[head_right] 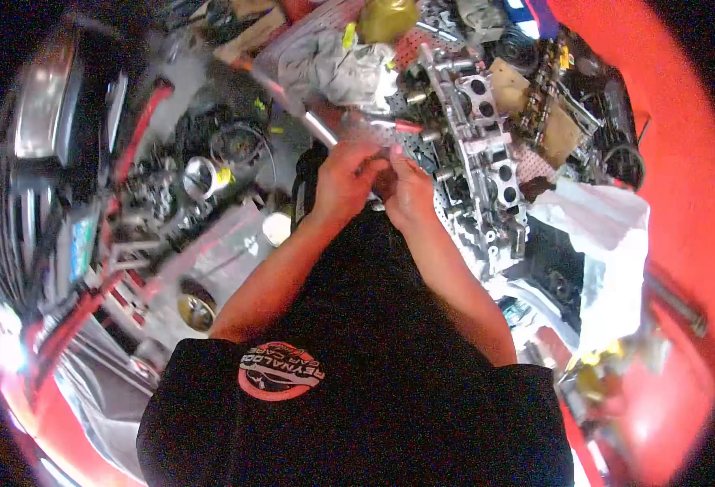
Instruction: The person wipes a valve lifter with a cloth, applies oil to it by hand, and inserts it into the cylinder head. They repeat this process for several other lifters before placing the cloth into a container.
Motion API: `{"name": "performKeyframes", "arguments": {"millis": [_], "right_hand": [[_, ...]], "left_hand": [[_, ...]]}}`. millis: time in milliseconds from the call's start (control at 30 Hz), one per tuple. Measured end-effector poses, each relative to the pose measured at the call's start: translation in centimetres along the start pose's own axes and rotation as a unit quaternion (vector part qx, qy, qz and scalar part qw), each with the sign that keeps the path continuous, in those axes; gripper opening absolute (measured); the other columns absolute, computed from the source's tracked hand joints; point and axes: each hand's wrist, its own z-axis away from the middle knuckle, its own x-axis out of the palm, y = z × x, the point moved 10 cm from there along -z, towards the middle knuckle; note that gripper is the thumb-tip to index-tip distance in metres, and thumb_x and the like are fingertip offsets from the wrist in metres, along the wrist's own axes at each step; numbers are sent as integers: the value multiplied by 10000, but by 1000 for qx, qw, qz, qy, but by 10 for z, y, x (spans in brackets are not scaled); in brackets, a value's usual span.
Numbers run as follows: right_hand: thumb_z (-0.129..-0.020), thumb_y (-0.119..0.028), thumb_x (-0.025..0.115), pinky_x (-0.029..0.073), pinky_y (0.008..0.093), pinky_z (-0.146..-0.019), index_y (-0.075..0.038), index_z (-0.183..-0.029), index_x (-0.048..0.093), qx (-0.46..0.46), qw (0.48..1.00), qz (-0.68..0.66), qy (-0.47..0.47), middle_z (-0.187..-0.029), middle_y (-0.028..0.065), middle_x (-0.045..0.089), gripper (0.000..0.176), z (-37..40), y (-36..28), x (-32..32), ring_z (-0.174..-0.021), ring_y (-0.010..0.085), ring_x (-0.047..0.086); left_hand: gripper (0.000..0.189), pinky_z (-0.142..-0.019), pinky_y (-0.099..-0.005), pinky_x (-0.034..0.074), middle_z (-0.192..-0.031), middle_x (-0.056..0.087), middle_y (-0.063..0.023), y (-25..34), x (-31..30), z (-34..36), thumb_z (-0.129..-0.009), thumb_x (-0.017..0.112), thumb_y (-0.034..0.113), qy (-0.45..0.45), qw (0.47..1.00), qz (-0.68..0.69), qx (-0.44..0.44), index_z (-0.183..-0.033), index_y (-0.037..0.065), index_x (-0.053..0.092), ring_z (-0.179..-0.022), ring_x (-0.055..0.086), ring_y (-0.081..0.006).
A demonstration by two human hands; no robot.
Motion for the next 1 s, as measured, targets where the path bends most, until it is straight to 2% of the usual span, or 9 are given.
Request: {"name": "performKeyframes", "arguments": {"millis": [167,267,300,400,500,600,767,900,1000], "right_hand": [[-954,-296,574,504,296,-720,-29,-980,628,-27,991,105,74,-899,58,641,273,32,1,-29,-795,158,610],[-965,-294,552,474,289,-802,-19,-1003,609,-80,926,355,101,-976,70,625,284,23,-26,-53,-904,166,599],[-960,-310,567,500,259,-667,0,-928,656,-140,918,364,76,-810,60,628,324,24,-36,-38,-715,114,594],[-970,-306,542,524,262,-666,17,-1059,626,-221,766,600,68,-890,85,658,346,32,-80,-2,-752,138,636],[-953,-231,570,484,268,-741,12,-1127,607,-395,481,777,94,-1009,72,655,302,43,-154,40,-908,129,607],[-948,-360,553,439,273,-815,28,-1159,588,-399,584,691,150,-1022,74,634,443,0,-232,12,-912,161,561],[-910,-496,569,443,305,-864,-71,-1265,559,-136,794,583,109,-1134,61,601,554,-115,-270,-60,-959,190,566],[-893,-539,572,488,346,-809,-102,-1262,550,-76,784,591,173,-1117,73,607,572,-118,-249,-54,-951,205,592],[-866,-591,572,425,393,-963,-25,-1369,456,-35,820,565,80,-1296,133,523,766,-136,-245,-68,-1129,257,528]], "left_hand": [[137,-825,-443,486,-1000,649,-145,4,16,58,-774,694,118,85,996,-21,12,-865,31,640,-940,594,-361],[119,-826,-428,490,-1002,655,-130,-19,30,63,-797,679,130,122,990,41,-59,-856,34,640,-936,605,-340],[114,-825,-424,491,-1000,656,-128,-31,38,63,-802,673,130,130,984,76,-94,-858,36,640,-936,607,-333],[103,-801,-395,495,-997,667,-113,-54,48,55,-820,659,131,173,964,125,-159,-874,43,654,-913,624,-299],[110,-744,-393,488,-961,673,-109,-76,49,39,-816,677,143,246,944,131,-174,-887,60,677,-838,626,-289],[109,-720,-403,477,-885,676,-121,-87,66,14,-791,704,137,295,928,150,-170,-861,57,681,-796,624,-291],[141,-656,-419,468,-741,644,-151,-95,118,-30,-745,734,127,339,902,178,-199,-756,20,643,-697,619,-331],[175,-657,-385,497,-769,666,-149,-99,128,-40,-756,737,144,327,895,189,-237,-795,6,637,-712,647,-297],[193,-670,-360,515,-777,674,-148,-112,127,-29,-774,733,154,318,874,232,-285,-825,-2,631,-723,662,-263]]}}
